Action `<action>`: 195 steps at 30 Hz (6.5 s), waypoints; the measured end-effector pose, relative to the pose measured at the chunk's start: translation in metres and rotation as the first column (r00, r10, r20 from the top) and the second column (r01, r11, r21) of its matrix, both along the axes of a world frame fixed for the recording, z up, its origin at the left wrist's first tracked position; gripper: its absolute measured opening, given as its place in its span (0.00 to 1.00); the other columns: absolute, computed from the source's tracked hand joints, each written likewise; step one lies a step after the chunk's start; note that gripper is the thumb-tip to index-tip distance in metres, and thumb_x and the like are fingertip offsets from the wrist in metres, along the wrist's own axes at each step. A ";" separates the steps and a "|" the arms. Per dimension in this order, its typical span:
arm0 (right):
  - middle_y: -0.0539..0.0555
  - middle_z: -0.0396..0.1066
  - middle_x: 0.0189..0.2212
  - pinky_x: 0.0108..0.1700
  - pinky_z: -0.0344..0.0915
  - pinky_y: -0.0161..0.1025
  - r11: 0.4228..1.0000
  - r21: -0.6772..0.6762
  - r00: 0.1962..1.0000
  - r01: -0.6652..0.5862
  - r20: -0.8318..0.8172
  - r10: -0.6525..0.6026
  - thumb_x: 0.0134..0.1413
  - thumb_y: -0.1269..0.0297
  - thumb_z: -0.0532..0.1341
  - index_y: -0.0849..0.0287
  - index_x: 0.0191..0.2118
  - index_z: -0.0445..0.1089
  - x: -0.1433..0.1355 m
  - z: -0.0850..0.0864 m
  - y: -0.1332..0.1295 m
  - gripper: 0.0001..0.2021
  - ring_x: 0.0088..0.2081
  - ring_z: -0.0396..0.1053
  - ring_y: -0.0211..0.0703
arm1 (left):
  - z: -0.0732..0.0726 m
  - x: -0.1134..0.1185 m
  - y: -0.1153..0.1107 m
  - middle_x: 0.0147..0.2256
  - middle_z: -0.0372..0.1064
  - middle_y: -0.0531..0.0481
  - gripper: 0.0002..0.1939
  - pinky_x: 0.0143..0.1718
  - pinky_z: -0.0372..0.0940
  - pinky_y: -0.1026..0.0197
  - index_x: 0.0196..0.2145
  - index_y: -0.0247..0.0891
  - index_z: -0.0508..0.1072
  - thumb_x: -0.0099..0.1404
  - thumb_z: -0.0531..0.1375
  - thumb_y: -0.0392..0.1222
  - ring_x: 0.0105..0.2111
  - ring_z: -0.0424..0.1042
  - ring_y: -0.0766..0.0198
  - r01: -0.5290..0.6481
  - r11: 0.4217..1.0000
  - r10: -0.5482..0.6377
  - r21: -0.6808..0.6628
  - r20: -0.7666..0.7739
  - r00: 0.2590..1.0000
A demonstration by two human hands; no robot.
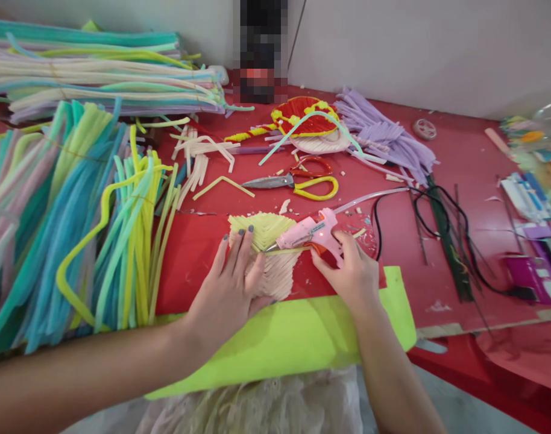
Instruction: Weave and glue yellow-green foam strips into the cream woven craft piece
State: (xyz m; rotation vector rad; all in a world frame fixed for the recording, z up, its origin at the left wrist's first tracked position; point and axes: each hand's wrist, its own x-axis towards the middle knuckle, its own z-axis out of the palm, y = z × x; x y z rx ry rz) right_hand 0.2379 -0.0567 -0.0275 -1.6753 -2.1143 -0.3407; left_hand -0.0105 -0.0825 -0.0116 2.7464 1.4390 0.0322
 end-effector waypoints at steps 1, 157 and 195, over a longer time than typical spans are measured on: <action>0.55 0.76 0.35 0.30 0.68 0.36 1.000 0.005 1.000 0.001 0.001 -0.001 0.54 0.54 0.62 0.59 0.47 0.65 0.000 0.000 0.000 0.18 0.32 0.75 0.43 | 0.000 0.000 0.000 0.65 0.44 0.22 0.38 0.63 0.46 0.36 0.59 0.24 0.64 0.64 0.56 0.61 0.65 0.47 0.32 0.003 1.000 -0.003 0.012 0.001 1.000; 0.57 0.76 0.43 0.40 0.72 0.43 0.966 -0.080 0.929 0.246 -0.265 -0.258 0.53 0.59 0.62 0.54 0.48 0.68 0.037 -0.004 0.000 0.16 0.38 0.76 0.47 | -0.002 0.000 -0.001 0.65 0.43 0.20 0.37 0.63 0.47 0.35 0.58 0.22 0.64 0.65 0.55 0.59 0.65 0.45 0.32 0.002 1.000 -0.003 0.020 0.020 1.000; 0.56 0.77 0.42 0.38 0.72 0.43 0.970 -0.045 0.940 0.237 -0.243 -0.241 0.55 0.59 0.62 0.54 0.47 0.69 0.037 -0.003 0.001 0.14 0.37 0.76 0.48 | 0.000 0.000 0.000 0.65 0.41 0.21 0.37 0.64 0.44 0.35 0.59 0.22 0.63 0.66 0.55 0.60 0.66 0.44 0.33 0.008 1.000 -0.008 0.004 0.003 1.000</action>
